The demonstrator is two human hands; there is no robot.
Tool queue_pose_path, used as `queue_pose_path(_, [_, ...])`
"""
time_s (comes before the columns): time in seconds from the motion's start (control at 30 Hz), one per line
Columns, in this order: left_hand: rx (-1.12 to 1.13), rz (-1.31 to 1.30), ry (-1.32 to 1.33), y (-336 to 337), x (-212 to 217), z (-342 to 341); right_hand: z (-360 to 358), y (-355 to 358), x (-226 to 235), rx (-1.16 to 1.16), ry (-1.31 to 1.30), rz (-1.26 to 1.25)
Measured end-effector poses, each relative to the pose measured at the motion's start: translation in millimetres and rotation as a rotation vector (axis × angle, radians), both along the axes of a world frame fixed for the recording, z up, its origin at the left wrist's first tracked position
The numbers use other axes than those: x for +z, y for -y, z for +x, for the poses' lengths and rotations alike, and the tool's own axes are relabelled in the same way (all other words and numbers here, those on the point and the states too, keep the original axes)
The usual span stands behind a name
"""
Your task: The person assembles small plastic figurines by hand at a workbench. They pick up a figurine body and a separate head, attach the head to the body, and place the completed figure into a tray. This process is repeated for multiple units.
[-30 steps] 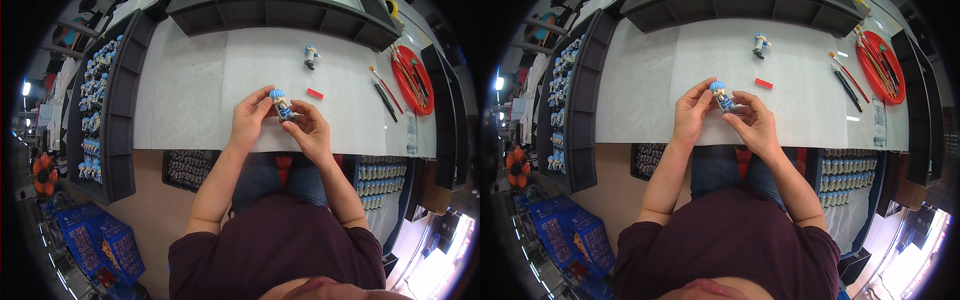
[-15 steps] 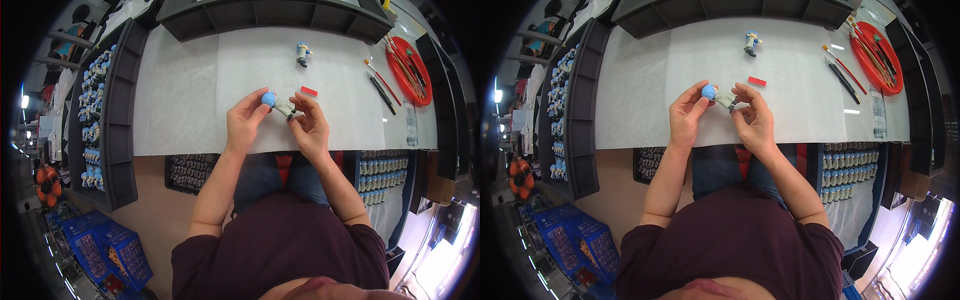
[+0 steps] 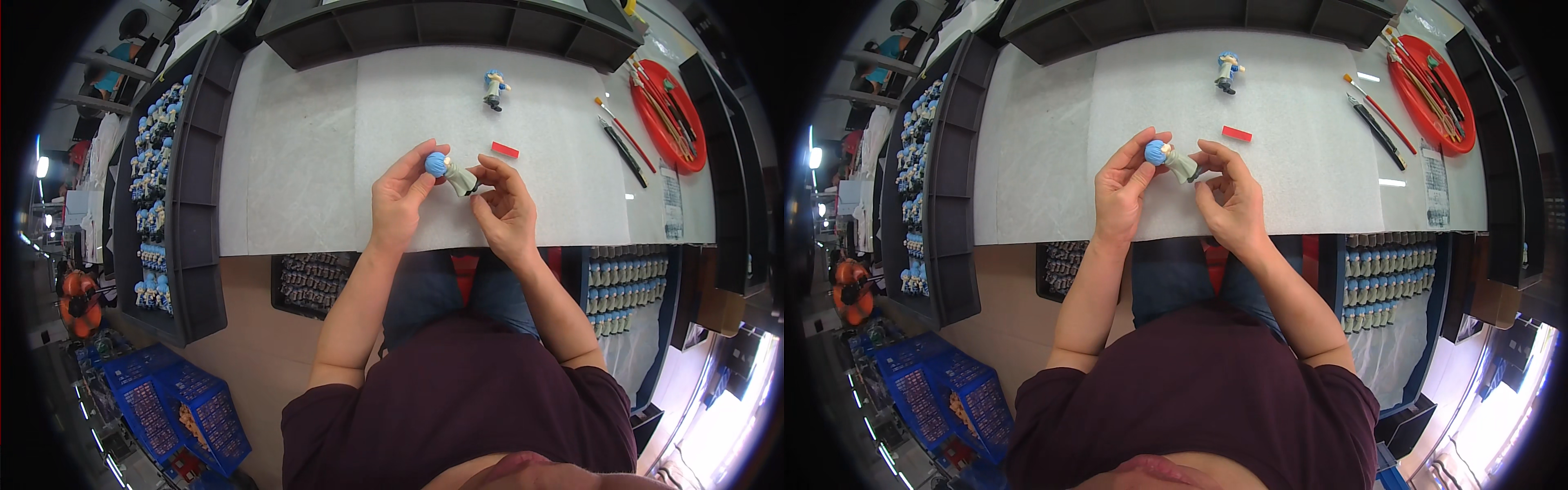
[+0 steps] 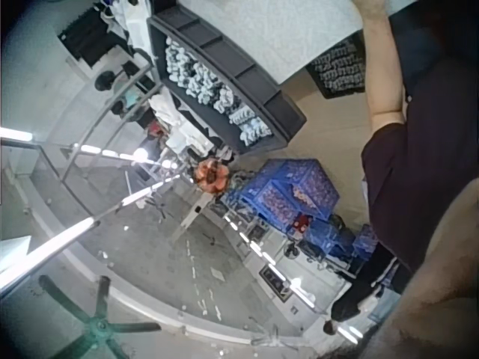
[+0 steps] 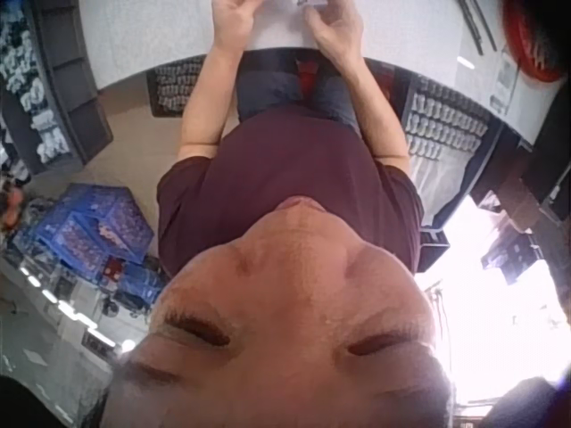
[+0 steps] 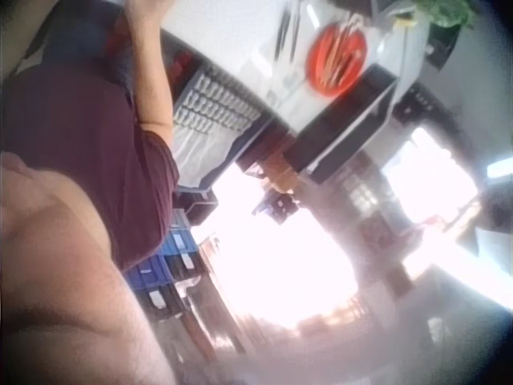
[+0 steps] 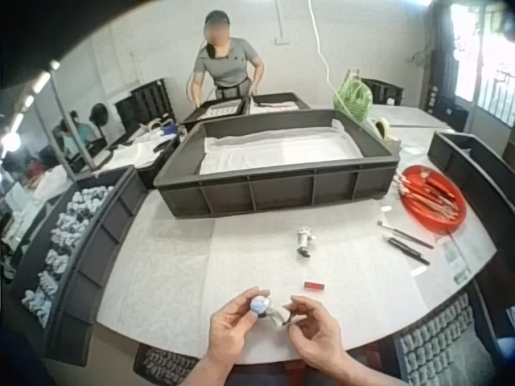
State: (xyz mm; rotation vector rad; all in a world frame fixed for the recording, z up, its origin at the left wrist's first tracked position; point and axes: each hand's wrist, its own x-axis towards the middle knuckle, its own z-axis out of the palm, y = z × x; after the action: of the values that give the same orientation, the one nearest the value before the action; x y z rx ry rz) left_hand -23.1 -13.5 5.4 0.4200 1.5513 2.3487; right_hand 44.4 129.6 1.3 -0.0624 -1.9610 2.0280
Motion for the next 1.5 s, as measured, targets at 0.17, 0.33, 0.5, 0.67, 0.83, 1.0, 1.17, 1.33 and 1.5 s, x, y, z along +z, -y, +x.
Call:
queue_pose_path(0.17, [-0.017, -0.002, -0.009, -0.2, -0.3, -0.3, 0.5, 1.0, 1.4, 0.005, -0.066, 0.009])
queue_pose_path(0.33, [-0.025, -0.016, -0.025, -0.5, -1.4, -0.4, -0.7, 2.1, -2.6, -0.011, -0.052, -0.009])
queue_pose_path(0.5, [-0.018, -0.006, -0.024, -1.2, -1.6, -0.6, -0.7, 1.1, -1.2, -0.001, -0.066, -0.002])
queue_pose_path(0.67, [-0.007, 0.014, -0.061, -1.0, 0.6, 2.0, -0.9, 1.1, -2.6, -0.012, -0.030, -0.008])
queue_pose_path(0.83, [-0.054, 0.016, -0.179, 1.7, -2.5, 4.5, -1.2, 1.7, -1.9, 0.022, -0.021, -0.003])
queue_pose_path(1.0, [-0.040, -0.030, -0.288, 3.8, -8.0, 5.5, -1.5, 2.9, -2.9, 0.043, -0.036, 0.049])
queue_pose_path(1.17, [-0.030, -0.025, -0.274, -1.4, 0.7, 6.8, -2.0, 1.2, -2.7, 0.051, 0.009, 0.036])
queue_pose_path(1.33, [0.004, -0.010, -0.303, 5.8, -14.0, 6.5, 9.2, -15.1, 3.8, 0.073, -0.001, 0.008])
queue_pose_path(1.5, [-0.029, -0.320, -0.262, -3.4, -5.8, 14.4, 70.0, -77.1, 10.6, -0.257, -0.186, 0.001])
